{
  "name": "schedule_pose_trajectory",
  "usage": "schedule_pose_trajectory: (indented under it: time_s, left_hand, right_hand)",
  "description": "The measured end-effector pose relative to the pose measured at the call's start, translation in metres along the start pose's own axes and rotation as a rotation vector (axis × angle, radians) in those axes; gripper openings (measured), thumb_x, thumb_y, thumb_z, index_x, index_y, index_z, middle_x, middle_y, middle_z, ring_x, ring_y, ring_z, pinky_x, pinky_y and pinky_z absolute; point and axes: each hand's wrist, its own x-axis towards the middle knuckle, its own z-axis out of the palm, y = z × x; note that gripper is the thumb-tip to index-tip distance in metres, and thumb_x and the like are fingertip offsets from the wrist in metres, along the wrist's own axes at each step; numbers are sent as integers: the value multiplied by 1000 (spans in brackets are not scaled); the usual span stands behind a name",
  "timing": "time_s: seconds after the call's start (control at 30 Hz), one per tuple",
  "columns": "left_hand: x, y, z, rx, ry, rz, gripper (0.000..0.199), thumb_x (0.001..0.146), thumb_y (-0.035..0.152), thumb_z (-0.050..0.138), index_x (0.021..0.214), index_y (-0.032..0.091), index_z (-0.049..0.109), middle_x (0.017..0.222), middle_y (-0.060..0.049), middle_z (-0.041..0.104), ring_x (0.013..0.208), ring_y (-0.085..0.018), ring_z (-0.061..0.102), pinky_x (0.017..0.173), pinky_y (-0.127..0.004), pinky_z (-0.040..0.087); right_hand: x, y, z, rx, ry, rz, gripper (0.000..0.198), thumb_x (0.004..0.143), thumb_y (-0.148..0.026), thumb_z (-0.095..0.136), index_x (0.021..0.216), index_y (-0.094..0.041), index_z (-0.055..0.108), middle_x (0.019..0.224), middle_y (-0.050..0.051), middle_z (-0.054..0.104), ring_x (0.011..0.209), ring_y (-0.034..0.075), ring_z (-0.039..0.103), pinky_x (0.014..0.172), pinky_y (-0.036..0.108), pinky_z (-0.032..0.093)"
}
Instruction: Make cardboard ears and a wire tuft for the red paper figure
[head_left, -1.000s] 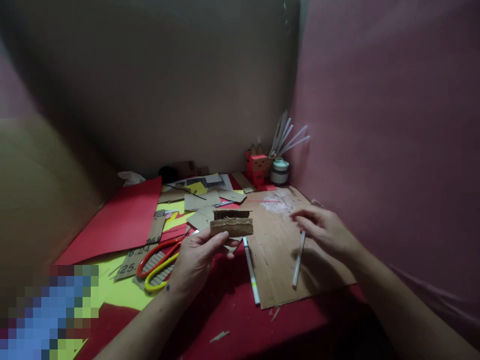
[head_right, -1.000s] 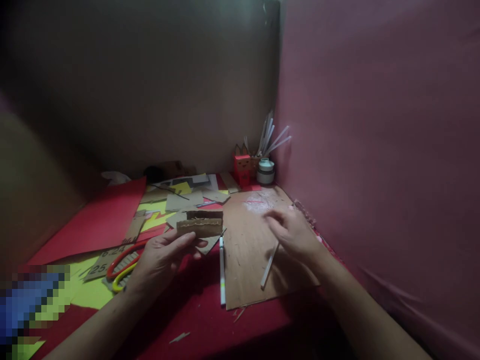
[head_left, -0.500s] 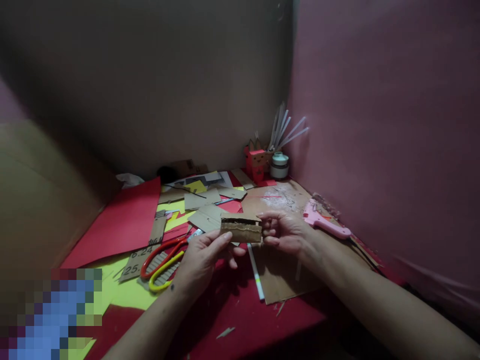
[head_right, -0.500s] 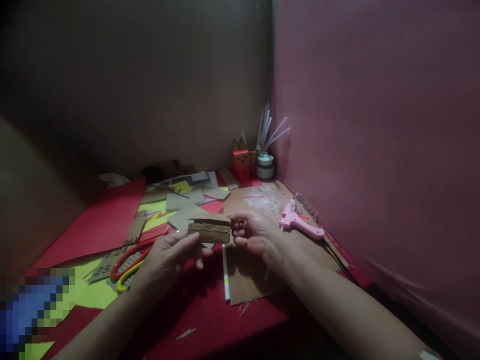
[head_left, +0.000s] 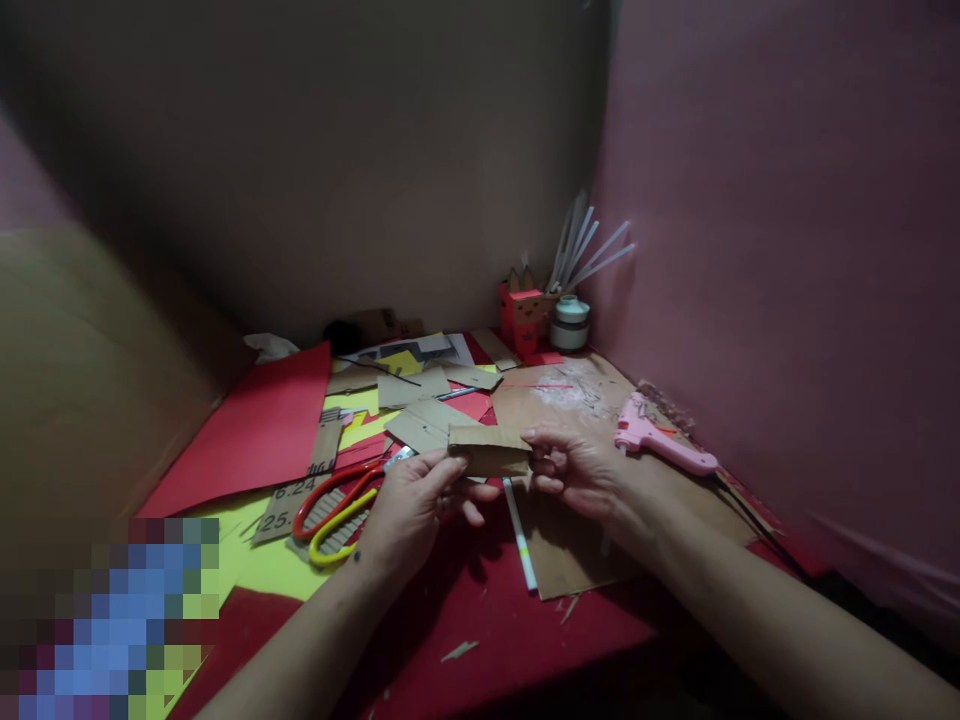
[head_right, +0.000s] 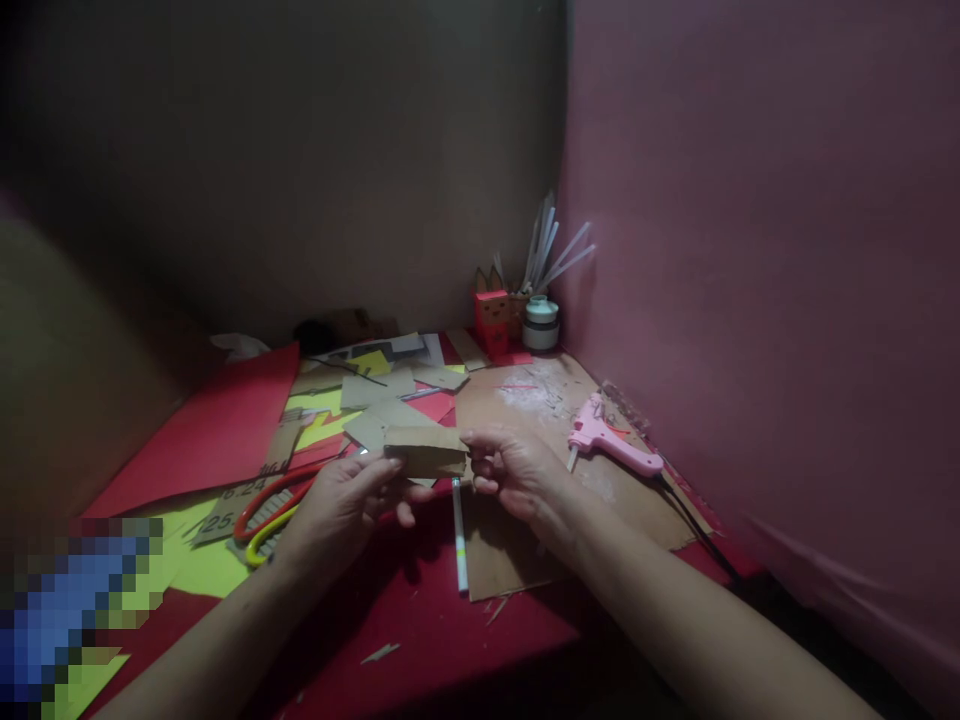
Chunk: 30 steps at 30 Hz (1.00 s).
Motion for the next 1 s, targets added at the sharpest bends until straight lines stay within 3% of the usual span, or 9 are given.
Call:
schedule_pose_trajectory:
  time_s: [0.1,0.23,0.57,0.87,1.0]
  left_hand:
    - [-1,1,1,-7,10,-3,27,77,25,63,95,5,70,76,-13,74,51,-14,64,51,-22,51]
    - [-1,2,2,-22,28,11,30,76,27,66,97,6,70,95,-17,74,72,-22,71,50,-23,52]
    - [-6,3,4,32,9,22,32,77,29,66,101,9,69,101,-17,73,81,-24,71,57,-25,54]
    - [-5,7,5,24,56,42,41,79,43,64,97,7,69,90,-17,74,75,-27,70,50,-28,53]
    - [-6,7,5,60,84,38,38,80,41,63,95,7,69,80,-13,74,57,-18,66,51,-26,52]
  right_hand:
    - [2,7,-2,106,35,58,25,60,-24,67,56,-20,43,47,-6,34,42,4,25,36,19,17]
    - [4,12,-2,193,85,86,22,61,-21,69,62,-19,46,48,-7,37,42,4,30,36,18,21]
    - [1,13,-1,183,134,39,20,60,-20,73,62,-16,54,50,-4,48,42,4,41,33,16,21]
    - [-1,19,3,105,149,-27,25,57,-24,77,67,-16,55,49,-4,52,41,7,48,33,17,30]
    - [-3,19,3,41,112,-45,21,62,-25,74,67,-16,56,48,-3,53,40,7,50,32,17,33]
